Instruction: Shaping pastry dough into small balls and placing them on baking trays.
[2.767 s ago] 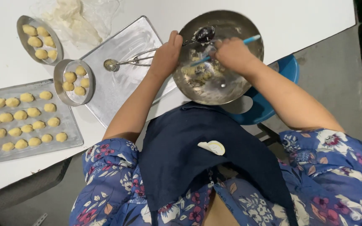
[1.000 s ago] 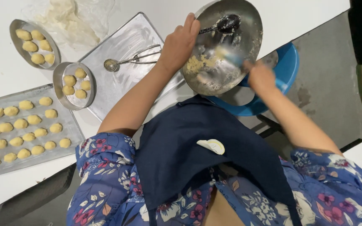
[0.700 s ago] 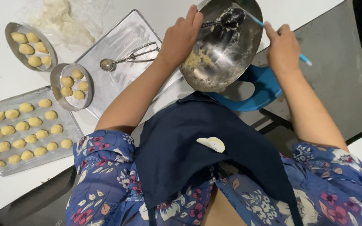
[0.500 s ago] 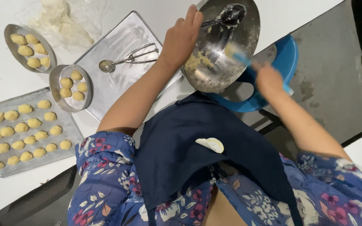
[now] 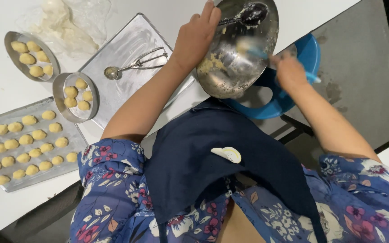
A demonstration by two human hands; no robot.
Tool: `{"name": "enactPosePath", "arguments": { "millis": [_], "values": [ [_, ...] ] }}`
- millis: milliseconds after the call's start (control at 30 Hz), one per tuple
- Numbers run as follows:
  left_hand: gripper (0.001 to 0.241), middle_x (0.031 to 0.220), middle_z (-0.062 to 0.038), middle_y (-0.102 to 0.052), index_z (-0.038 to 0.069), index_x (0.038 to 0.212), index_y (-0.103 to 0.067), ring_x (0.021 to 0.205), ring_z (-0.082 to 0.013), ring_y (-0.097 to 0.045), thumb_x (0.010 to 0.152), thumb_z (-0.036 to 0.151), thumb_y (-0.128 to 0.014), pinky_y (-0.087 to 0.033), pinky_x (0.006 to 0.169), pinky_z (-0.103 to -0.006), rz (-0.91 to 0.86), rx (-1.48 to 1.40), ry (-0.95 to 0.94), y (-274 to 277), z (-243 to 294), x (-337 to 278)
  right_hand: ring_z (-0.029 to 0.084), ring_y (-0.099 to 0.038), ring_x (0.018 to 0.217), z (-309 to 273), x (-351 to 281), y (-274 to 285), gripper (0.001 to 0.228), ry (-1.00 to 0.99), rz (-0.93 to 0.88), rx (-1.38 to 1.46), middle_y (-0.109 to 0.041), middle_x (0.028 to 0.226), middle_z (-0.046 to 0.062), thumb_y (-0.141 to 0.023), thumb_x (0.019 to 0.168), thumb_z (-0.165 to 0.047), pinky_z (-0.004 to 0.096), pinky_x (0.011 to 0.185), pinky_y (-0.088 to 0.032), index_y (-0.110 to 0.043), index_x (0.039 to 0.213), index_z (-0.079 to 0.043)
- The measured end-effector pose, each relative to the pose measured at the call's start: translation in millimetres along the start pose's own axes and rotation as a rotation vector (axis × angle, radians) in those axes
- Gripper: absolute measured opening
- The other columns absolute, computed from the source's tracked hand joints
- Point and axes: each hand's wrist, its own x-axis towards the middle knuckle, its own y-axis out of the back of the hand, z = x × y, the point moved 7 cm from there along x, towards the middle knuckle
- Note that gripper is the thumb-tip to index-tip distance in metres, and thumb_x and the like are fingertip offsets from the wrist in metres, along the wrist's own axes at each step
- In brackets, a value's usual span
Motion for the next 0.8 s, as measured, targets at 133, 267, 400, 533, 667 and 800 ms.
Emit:
{"name": "enactPosePath", "arguments": {
  "millis": [133,267,400,533,667,800],
  "values": [
    [0.033,0.122,-0.001,-0.050,0.013,0.109,-0.043,0.068,-0.0166,-0.058,0.086,0.008,-0.065,-0.054,0.051,-0.0328,0.034,0.046,-0.005,6.8,2.2,3.3,0.025,-0.055,0.062,-10.1,1.4,20.1,0.059,0.058,-0.073,0.092,-0.056,0.088,0.014,-0.056,0.091,0.012,0.039,0.058,-0.058,-0.069,0.142,-0.015],
    [0.034,0.130,-0.002,-0.052,0.014,0.114,-0.045,0.073,-0.0159,-0.060,0.088,0.011,-0.067,-0.055,0.053,-0.0310,0.006,0.023,-0.037,-0.4,5.2,1.8,0.024,-0.053,0.071,0.2,21.2,65.9,0.042,0.072,0.364,0.076,-0.052,0.090,0.013,-0.059,0.101,0.003,0.036,0.064,-0.052,-0.072,0.139,-0.009],
    [0.033,0.130,-0.004,-0.050,0.011,0.109,-0.043,0.071,-0.0180,-0.059,0.086,0.011,-0.068,-0.055,0.052,-0.0337,0.009,0.056,-0.039,2.2,3.9,4.9,0.039,-0.066,0.088,-19.2,47.3,1.5,0.058,-0.078,-0.172,0.176,-0.062,0.114,0.025,-0.053,0.088,0.009,0.051,0.080,-0.058,-0.063,0.141,-0.011],
    [0.028,0.127,-0.001,-0.052,0.014,0.109,-0.047,0.070,-0.0160,-0.059,0.089,0.017,-0.065,-0.055,0.052,-0.0309,0.038,0.091,-0.016,3.3,0.2,3.9,0.025,-0.063,0.091,-38.8,33.3,-3.4,0.059,0.027,-0.380,0.120,-0.065,0.111,0.012,-0.053,0.094,0.006,0.037,0.085,-0.057,-0.062,0.144,-0.024],
    [0.038,0.104,-0.003,-0.056,0.011,0.119,-0.049,0.070,-0.0166,-0.061,0.085,0.011,-0.066,-0.052,0.051,-0.0313,0.039,-0.018,-0.050,6.2,2.9,4.6,0.024,-0.055,0.068,1.8,0.1,74.4,0.053,0.086,0.283,0.233,-0.060,0.091,0.016,-0.060,0.090,0.012,0.033,0.059,-0.050,-0.076,0.137,-0.006],
    [0.048,0.109,-0.007,-0.062,0.011,0.131,-0.049,0.086,-0.0265,-0.065,0.086,0.007,-0.064,-0.054,0.064,-0.0392,-0.038,-0.244,-0.015,5.2,0.1,-0.2,0.023,-0.052,0.069,17.0,-33.0,85.0,0.036,-0.023,0.507,-0.122,-0.048,0.090,0.010,-0.060,0.108,-0.007,0.037,0.060,-0.051,-0.075,0.140,-0.011]
  ]
}}
